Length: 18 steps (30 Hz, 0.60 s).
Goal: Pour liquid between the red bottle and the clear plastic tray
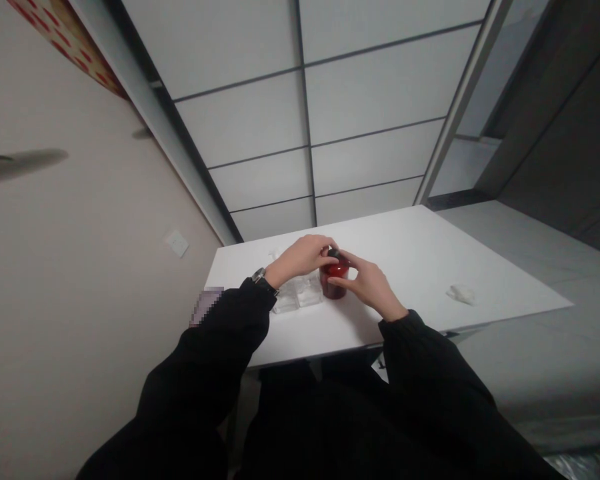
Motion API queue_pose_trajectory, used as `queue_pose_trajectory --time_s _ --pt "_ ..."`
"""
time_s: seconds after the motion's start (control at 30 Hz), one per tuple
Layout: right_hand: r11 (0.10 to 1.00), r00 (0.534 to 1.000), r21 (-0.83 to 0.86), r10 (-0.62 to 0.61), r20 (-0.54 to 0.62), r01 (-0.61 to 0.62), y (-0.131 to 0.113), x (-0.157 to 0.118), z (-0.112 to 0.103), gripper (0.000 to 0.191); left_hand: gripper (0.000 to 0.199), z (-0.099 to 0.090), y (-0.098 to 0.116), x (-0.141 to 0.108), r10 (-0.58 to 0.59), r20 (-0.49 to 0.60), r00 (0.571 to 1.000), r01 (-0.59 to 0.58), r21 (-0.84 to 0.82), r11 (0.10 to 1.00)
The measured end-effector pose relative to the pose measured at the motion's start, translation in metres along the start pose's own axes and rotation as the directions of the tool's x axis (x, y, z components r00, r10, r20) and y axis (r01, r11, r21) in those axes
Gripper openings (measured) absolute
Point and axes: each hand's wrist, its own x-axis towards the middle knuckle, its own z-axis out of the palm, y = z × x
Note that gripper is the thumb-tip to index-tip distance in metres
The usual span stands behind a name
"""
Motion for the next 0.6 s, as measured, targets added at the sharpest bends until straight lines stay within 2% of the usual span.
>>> queue_pose_trajectory --time_s 0.07,0.13,0.2,0.3,0.37,0.5,0.6 --pt "0.999 1.0 -0.048 0.0 -0.005 0.0 -0.002 -0.002 -0.003 0.072 0.02 -0.001 0.002 0.005 -0.054 -0.108 0.993 0.05 -0.039 0.998" --pt "0.996 1.0 -0.087 -0.008 -0.012 0.007 -0.003 -0.006 -0.008 0.07 0.019 -0.005 0.0 0.011 -0.052 -0.211 0.976 0.028 -0.116 0.993" --pt "0.994 1.0 -0.11 -0.007 -0.029 0.004 0.0 -0.011 -0.013 0.068 0.014 -0.009 -0.007 0.017 -0.055 -0.218 0.974 0.017 -0.174 0.985" --pt "0.992 0.998 -0.123 -0.014 -0.065 0.006 0.012 -0.022 -0.023 0.066 0.021 -0.01 -0.027 0.026 -0.151 -0.11 0.982 0.127 -0.193 0.973" --pt "0.99 0.995 -0.138 -0.019 -0.094 0.005 0.025 -0.027 -0.032 0.066 0.027 -0.004 -0.044 0.032 -0.19 -0.031 0.981 0.183 -0.157 0.971" --pt "0.976 0.981 -0.201 0.046 -0.19 -0.084 0.053 -0.028 -0.055 0.069 0.033 0.021 -0.072 0.047 -0.135 0.124 0.983 0.14 -0.028 0.99" --pt "0.967 0.96 -0.217 0.075 -0.268 -0.136 0.061 -0.029 -0.065 0.071 0.03 0.044 -0.088 0.061 -0.1 0.205 0.974 0.102 0.001 0.995"
